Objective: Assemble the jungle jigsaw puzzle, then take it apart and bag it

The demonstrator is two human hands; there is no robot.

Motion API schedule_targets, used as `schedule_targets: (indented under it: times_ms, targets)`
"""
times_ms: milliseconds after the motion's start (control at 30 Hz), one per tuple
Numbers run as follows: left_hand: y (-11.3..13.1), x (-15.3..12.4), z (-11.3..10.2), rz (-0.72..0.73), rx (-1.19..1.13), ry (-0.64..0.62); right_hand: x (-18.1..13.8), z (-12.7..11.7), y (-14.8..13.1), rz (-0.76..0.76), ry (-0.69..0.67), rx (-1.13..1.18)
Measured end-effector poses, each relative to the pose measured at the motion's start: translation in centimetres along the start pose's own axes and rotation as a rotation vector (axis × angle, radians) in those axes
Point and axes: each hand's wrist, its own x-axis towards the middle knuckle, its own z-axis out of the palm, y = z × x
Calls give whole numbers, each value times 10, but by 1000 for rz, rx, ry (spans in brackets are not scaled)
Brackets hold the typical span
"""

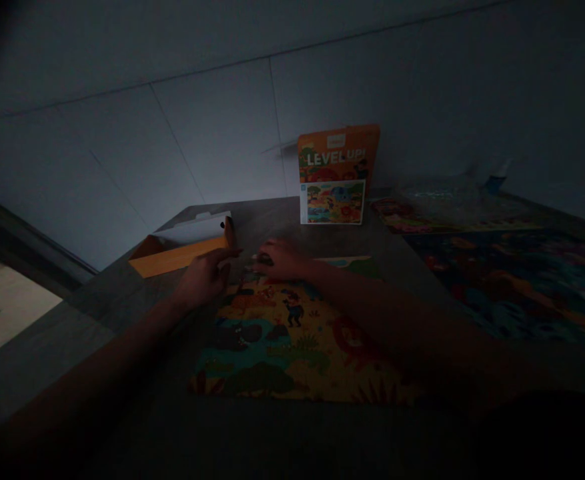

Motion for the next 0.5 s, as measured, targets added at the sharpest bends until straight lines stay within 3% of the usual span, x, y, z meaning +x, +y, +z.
schedule_targets:
  times_ms: [133,300,500]
  targets:
    - [-3,1,2,98,5,-51,-3,1,-4,-141,-53,46]
    - [-4,2,4,107,9,-89,-3,1,1,-283,-77,108]
    - [-3,1,4,126,-72,-96,1,5,-6,-224,-51,65]
